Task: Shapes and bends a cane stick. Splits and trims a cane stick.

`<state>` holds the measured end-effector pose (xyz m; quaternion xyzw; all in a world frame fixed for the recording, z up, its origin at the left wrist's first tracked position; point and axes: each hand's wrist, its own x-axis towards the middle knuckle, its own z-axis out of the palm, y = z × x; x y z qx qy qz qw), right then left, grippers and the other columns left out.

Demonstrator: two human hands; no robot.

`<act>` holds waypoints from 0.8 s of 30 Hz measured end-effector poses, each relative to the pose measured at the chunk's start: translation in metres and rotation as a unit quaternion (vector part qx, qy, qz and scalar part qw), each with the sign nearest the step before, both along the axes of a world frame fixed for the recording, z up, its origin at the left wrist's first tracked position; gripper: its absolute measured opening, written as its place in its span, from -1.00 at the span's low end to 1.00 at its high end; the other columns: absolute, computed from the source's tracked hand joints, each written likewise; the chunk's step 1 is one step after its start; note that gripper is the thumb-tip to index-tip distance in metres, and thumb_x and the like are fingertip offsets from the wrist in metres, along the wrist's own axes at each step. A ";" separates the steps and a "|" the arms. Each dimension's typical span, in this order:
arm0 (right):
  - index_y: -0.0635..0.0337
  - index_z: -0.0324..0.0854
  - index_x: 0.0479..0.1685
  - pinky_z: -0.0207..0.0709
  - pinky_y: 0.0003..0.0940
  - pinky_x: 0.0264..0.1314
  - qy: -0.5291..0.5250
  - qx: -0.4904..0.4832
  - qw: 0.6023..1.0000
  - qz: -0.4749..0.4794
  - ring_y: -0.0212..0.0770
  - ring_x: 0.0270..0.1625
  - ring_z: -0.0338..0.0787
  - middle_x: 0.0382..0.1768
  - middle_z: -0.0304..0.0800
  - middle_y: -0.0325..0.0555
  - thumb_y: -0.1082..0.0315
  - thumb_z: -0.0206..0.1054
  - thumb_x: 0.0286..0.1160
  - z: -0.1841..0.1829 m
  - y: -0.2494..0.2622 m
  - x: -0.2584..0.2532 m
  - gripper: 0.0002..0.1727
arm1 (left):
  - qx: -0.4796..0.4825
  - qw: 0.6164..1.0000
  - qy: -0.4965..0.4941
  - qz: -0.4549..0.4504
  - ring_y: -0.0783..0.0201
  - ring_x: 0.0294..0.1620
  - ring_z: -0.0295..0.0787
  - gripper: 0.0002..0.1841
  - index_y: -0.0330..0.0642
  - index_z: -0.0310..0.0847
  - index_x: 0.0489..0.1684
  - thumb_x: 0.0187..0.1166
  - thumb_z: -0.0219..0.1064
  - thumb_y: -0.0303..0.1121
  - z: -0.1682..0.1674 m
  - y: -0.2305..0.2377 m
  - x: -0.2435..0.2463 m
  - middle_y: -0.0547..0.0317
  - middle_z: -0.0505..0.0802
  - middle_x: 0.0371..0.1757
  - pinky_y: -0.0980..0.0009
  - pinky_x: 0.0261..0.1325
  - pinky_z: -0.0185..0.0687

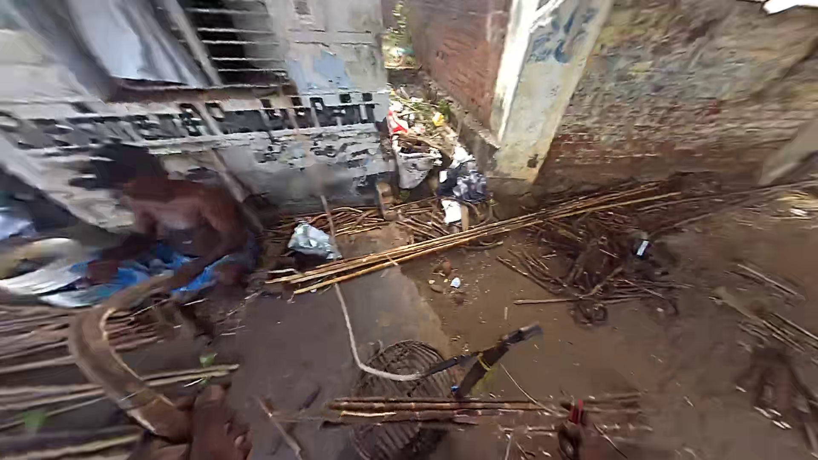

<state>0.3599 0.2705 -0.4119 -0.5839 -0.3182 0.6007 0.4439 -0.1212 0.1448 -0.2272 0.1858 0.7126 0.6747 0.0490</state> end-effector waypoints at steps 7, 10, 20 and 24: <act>0.15 0.61 0.32 0.30 -0.48 -0.57 0.024 0.079 0.994 0.069 -0.45 -0.64 0.33 -0.59 0.40 -0.38 0.20 -0.20 0.71 0.068 0.035 0.001 -0.49 | -0.060 0.975 -0.029 -0.211 0.48 -0.78 0.28 -0.77 -0.23 0.65 0.03 0.73 0.25 -0.24 -0.057 0.075 0.071 0.40 0.50 -0.59 0.48 -0.74 0.30; 0.13 0.56 0.46 0.43 -0.42 -0.47 0.025 0.101 0.991 0.090 -0.39 -0.57 0.43 -0.47 0.48 -0.27 0.26 -0.02 0.74 0.070 0.047 -0.006 -0.56 | -0.067 0.953 -0.088 -0.283 0.41 -0.79 0.33 -0.81 -0.25 0.67 0.04 0.69 0.31 -0.32 -0.080 0.101 0.097 0.29 0.56 -0.61 0.45 -0.74 0.32; 0.11 0.56 -0.63 0.31 -0.10 -0.57 -0.320 0.075 0.942 0.071 -0.15 -0.68 0.38 -0.74 0.38 -0.14 -0.53 -0.25 0.64 0.091 0.087 -0.033 -0.08 | -0.289 0.873 -0.075 -0.385 0.09 -0.41 0.75 -0.64 -0.23 0.71 -0.06 0.57 0.48 -0.07 -0.113 0.151 0.154 0.01 0.80 -0.37 0.02 -0.24 0.70; 0.21 0.69 -0.47 0.57 0.30 -0.17 -0.478 0.013 0.873 0.095 0.18 -0.25 0.77 -0.42 0.73 0.15 -0.63 -0.30 0.53 0.093 0.118 -0.033 0.05 | -0.339 0.854 -0.003 -0.395 -0.01 -0.23 0.74 -0.51 -0.22 0.72 -0.02 0.42 0.59 0.05 -0.127 0.162 0.174 -0.03 0.80 -0.30 -0.11 -0.06 0.62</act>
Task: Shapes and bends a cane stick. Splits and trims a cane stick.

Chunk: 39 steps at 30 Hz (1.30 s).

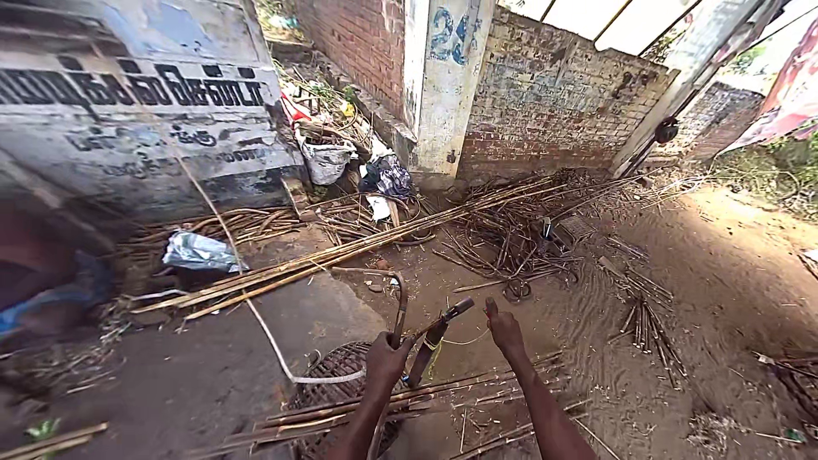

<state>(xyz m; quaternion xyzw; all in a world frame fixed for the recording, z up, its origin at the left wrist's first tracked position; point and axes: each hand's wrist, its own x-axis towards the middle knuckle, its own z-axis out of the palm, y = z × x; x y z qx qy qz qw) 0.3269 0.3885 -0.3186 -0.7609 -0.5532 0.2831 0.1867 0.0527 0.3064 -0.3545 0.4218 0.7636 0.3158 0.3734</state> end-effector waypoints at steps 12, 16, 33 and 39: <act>0.29 0.72 -0.24 0.58 0.37 -0.09 -0.013 0.026 0.999 0.034 0.29 -0.08 0.80 -0.23 0.78 0.29 -0.34 -0.21 0.76 0.002 0.027 -0.009 -0.14 | 0.015 1.000 0.019 0.014 0.07 -0.21 0.79 -0.50 -0.16 0.72 0.01 0.32 0.68 0.02 -0.015 0.001 0.011 0.05 0.84 -0.27 -0.05 -0.03 0.68; 0.08 0.40 -0.59 0.14 -0.33 -0.79 0.248 -0.003 0.964 -0.098 -0.28 -0.83 0.21 -0.81 0.23 -0.22 -0.64 -0.34 0.52 -0.012 0.008 0.019 -0.06 | 0.026 0.999 0.028 0.025 0.08 -0.34 0.79 -0.54 -0.16 0.72 -0.13 0.39 0.62 0.06 -0.018 0.002 0.014 0.06 0.81 -0.37 -0.03 -0.14 0.71; 0.16 0.75 -0.39 0.60 0.33 -0.10 -0.080 -0.025 0.996 0.042 0.21 -0.08 0.83 -0.29 0.81 0.17 -0.61 -0.28 0.55 0.011 0.029 0.002 0.02 | 0.020 0.998 0.043 0.031 0.05 -0.25 0.82 -0.59 -0.18 0.73 -0.07 0.41 0.62 -0.03 -0.024 -0.002 0.018 0.03 0.84 -0.31 -0.06 -0.05 0.72; 0.15 0.78 -0.21 0.63 0.30 0.02 -0.134 -0.030 0.986 0.089 0.20 0.10 0.85 -0.10 0.86 0.16 -0.48 -0.25 0.66 0.024 0.041 -0.015 -0.09 | 0.077 0.995 0.024 0.059 0.13 -0.21 0.79 -0.63 -0.15 0.77 -0.08 0.38 0.65 -0.07 -0.026 -0.004 0.017 0.10 0.84 -0.27 -0.01 0.00 0.67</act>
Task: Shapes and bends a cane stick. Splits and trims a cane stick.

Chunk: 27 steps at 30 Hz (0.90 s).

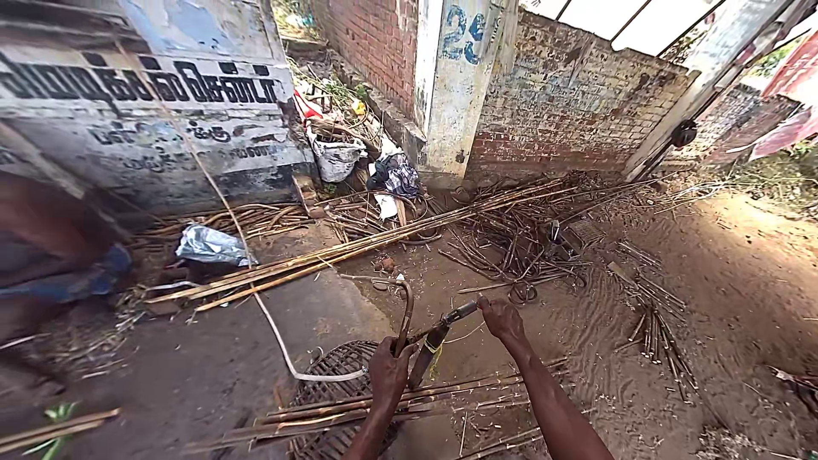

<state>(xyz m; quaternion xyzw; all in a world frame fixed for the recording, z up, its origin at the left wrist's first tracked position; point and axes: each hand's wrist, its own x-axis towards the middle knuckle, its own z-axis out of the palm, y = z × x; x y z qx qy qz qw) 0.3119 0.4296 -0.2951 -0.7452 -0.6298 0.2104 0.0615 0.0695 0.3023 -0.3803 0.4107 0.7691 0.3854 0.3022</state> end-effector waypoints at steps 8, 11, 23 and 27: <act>0.33 0.73 -0.32 0.55 0.27 -0.01 0.093 0.022 0.990 -0.106 0.21 -0.14 0.78 -0.31 0.77 0.24 -0.33 -0.24 0.80 -0.028 -0.032 0.068 -0.10 | -0.012 1.000 -0.023 0.014 0.10 -0.21 0.78 -0.59 -0.15 0.76 -0.04 0.38 0.65 -0.04 0.000 -0.002 0.000 0.09 0.85 -0.27 -0.03 -0.01 0.67; 0.25 0.75 -0.33 0.58 0.35 -0.05 0.083 0.023 0.994 -0.060 0.25 -0.10 0.81 -0.30 0.79 0.22 -0.40 -0.25 0.75 -0.027 -0.019 0.052 -0.09 | -0.030 0.999 -0.034 0.007 0.07 -0.20 0.79 -0.54 -0.16 0.75 0.00 0.36 0.66 -0.02 -0.002 -0.001 0.000 0.04 0.84 -0.25 -0.07 0.00 0.66; 0.08 0.40 -0.56 0.11 -0.35 -0.80 0.370 0.008 0.901 -0.227 -0.31 -0.84 0.15 -0.82 0.18 -0.27 -0.61 -0.37 0.57 -0.051 -0.056 0.097 -0.08 | -0.096 0.994 -0.045 0.003 -0.03 -0.19 0.75 -0.36 -0.27 0.64 0.04 0.21 0.74 0.05 0.015 -0.001 -0.012 -0.07 0.80 -0.26 -0.08 -0.01 0.63; 0.27 0.69 -0.48 0.52 0.19 -0.18 0.133 0.003 0.986 -0.097 0.10 -0.33 0.68 -0.50 0.65 0.11 -0.45 -0.29 0.71 -0.036 -0.044 0.085 -0.03 | -0.070 0.996 -0.046 0.020 -0.02 -0.21 0.75 -0.39 -0.26 0.65 0.02 0.23 0.74 0.03 0.010 0.000 -0.008 -0.05 0.81 -0.27 -0.10 -0.04 0.62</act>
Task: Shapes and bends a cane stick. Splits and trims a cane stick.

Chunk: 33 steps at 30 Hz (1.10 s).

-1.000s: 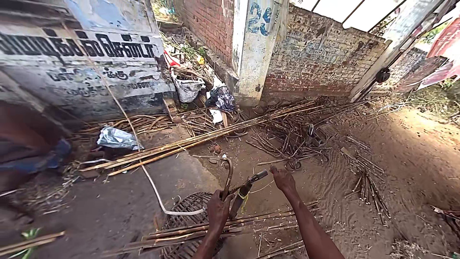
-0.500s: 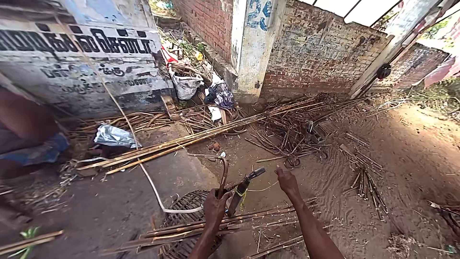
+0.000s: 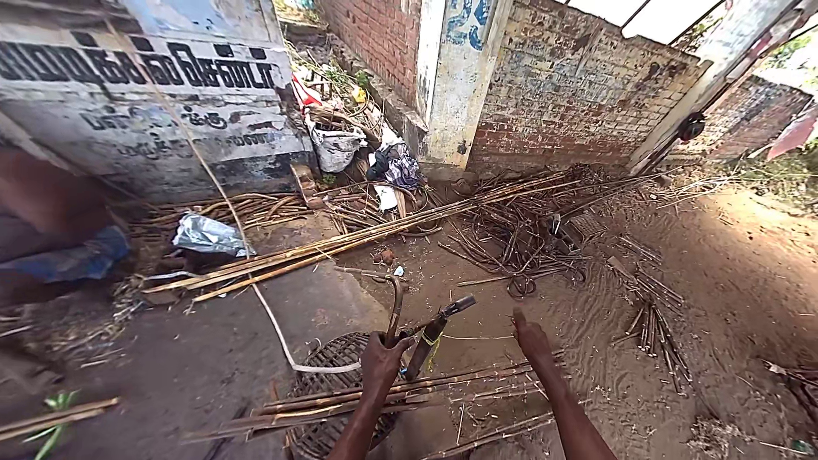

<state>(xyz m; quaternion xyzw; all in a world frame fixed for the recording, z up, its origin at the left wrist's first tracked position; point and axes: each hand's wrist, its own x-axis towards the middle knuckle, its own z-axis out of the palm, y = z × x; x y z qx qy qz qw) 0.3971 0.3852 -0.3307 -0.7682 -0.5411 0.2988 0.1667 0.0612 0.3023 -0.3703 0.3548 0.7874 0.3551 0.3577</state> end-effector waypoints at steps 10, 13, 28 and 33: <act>0.18 0.77 -0.23 0.63 0.31 0.02 -0.099 0.005 0.989 0.108 0.21 0.05 0.85 -0.15 0.84 0.19 -0.37 -0.26 0.74 0.021 0.043 -0.080 -0.13 | 0.025 0.999 0.004 0.027 0.00 -0.28 0.70 -0.41 -0.25 0.65 -0.04 0.23 0.74 0.02 -0.002 0.001 0.003 -0.03 0.77 -0.34 -0.09 -0.12 0.59; 0.26 0.75 -0.26 0.58 0.22 -0.12 0.010 0.034 0.998 0.058 0.14 -0.21 0.77 -0.36 0.74 0.17 -0.29 -0.29 0.82 0.012 0.033 -0.059 -0.14 | 0.040 0.999 0.002 0.012 0.01 -0.24 0.75 -0.46 -0.19 0.70 0.04 0.27 0.72 -0.02 0.000 0.001 0.003 0.00 0.83 -0.28 -0.12 -0.06 0.62; 0.18 0.69 -0.50 0.58 0.30 -0.22 -0.051 0.004 0.998 0.046 0.18 -0.25 0.79 -0.45 0.73 0.14 -0.66 -0.24 0.48 0.013 0.031 -0.051 0.03 | 0.018 0.999 0.032 0.001 0.07 -0.38 0.72 -0.61 -0.16 0.79 -0.33 0.38 0.64 0.01 -0.001 0.004 0.006 0.07 0.79 -0.47 -0.08 -0.15 0.59; 0.11 0.76 -0.40 0.63 0.30 -0.09 -0.127 0.001 0.986 0.107 0.18 -0.03 0.85 -0.25 0.84 0.13 -0.61 -0.26 0.54 0.026 0.051 -0.077 -0.01 | 0.013 1.000 0.015 0.011 0.09 -0.36 0.74 -0.62 -0.12 0.80 -0.27 0.38 0.64 0.03 -0.009 0.004 0.008 0.11 0.81 -0.44 -0.07 -0.15 0.61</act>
